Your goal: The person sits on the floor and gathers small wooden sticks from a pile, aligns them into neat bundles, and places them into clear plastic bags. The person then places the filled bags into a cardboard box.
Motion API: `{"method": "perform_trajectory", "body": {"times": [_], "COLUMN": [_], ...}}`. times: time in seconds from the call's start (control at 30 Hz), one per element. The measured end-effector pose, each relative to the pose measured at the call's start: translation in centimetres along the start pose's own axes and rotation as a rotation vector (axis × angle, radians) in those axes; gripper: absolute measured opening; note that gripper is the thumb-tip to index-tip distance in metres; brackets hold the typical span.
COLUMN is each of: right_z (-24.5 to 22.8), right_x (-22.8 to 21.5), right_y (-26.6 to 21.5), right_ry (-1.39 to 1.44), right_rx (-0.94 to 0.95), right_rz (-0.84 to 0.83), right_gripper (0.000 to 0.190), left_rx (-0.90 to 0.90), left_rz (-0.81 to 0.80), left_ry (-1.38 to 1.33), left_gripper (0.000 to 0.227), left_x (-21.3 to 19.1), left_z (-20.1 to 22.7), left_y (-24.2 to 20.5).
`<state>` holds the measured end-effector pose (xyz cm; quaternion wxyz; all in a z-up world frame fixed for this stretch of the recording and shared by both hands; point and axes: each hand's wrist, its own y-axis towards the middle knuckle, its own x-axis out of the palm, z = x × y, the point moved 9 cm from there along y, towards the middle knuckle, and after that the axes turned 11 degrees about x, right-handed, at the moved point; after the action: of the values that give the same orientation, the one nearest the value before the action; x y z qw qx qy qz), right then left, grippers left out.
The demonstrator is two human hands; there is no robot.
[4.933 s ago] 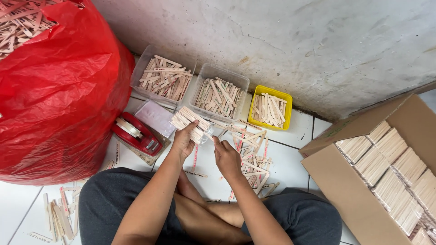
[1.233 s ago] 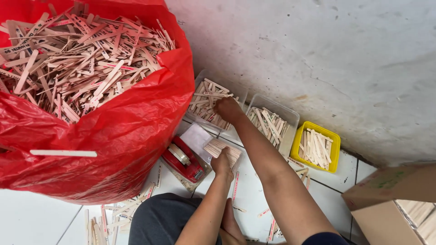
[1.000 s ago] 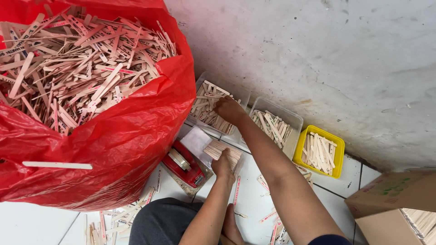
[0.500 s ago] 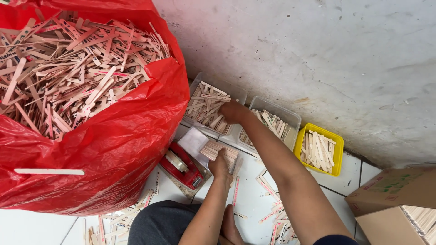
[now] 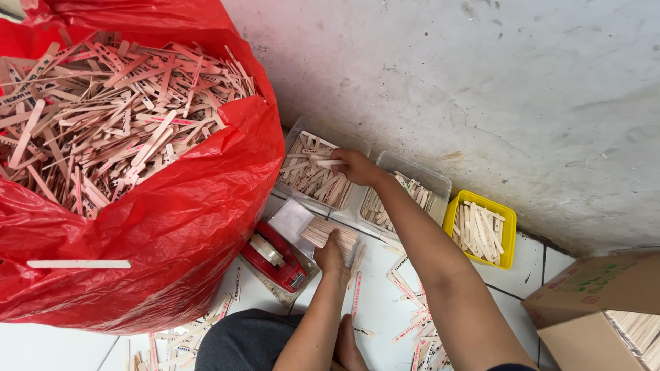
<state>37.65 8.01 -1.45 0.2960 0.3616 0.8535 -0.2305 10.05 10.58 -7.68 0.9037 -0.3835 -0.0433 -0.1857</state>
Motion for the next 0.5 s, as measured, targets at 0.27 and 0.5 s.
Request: {"method": "perform_trajectory", "body": {"times": [0.27, 0.5], "right_z": [-3.9, -5.6], "right_x": [-0.2, 0.1], "right_y": [-3.7, -4.5], "right_ry": [0.705, 1.045], "right_rx": [0.116, 0.23], "right_rz": [-0.092, -0.104], "right_gripper": [0.015, 0.015], "left_rx": [0.02, 0.017], "left_rz": [0.01, 0.019], "left_ry": [0.024, 0.02], "left_gripper": [0.06, 0.059], "left_x": [-0.3, -0.2], "left_z": [-0.6, -1.1], "left_y": [0.5, 0.9]}}
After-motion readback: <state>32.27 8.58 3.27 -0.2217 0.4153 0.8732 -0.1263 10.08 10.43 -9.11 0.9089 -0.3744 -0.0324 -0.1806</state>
